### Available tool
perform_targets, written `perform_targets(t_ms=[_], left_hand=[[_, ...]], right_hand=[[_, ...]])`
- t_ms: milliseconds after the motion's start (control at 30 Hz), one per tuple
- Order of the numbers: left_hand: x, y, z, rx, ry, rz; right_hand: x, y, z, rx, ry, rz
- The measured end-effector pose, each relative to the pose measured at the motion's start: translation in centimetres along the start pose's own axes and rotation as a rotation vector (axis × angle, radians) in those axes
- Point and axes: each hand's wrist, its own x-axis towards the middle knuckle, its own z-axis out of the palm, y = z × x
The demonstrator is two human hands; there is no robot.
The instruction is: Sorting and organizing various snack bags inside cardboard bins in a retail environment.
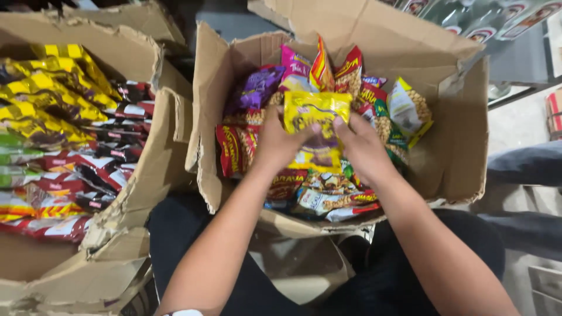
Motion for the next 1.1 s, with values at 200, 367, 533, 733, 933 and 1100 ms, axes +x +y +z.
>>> perform_targets(t_ms=[200,367,533,733,933,1100], left_hand=[[-2.0,2.9,-1.8,0.778,0.347,0.371],[-3.5,2.5,2.6,0.562,0.074,0.539],[-5.1,-5.1,9.7,0.235,-0.331,0.333],[-2.5,-8.0,10.8,0.153,-0.378,0.200],[-2.7,-6.0,9.1,0.140,-0.445,0.120],[-2.2,-7.3,10.0,-0.071,-0.557,-0.039]], right_hand=[[0.6,1.7,-6.1,-1.435,-0.219,-0.115],[0.9,6.4,-8.7,-1.577,-0.382,0.410],[-0.6,6.2,-7.5,-1.678,-0.149,0.425],[0.7,8.5,-10.2,-1.871,-0.471,0.478],[0.4,5.6,-9.9,-1.810,-0.294,0.417],[-1.5,0.0,-9.3,-1.632,-0.149,0.113]])
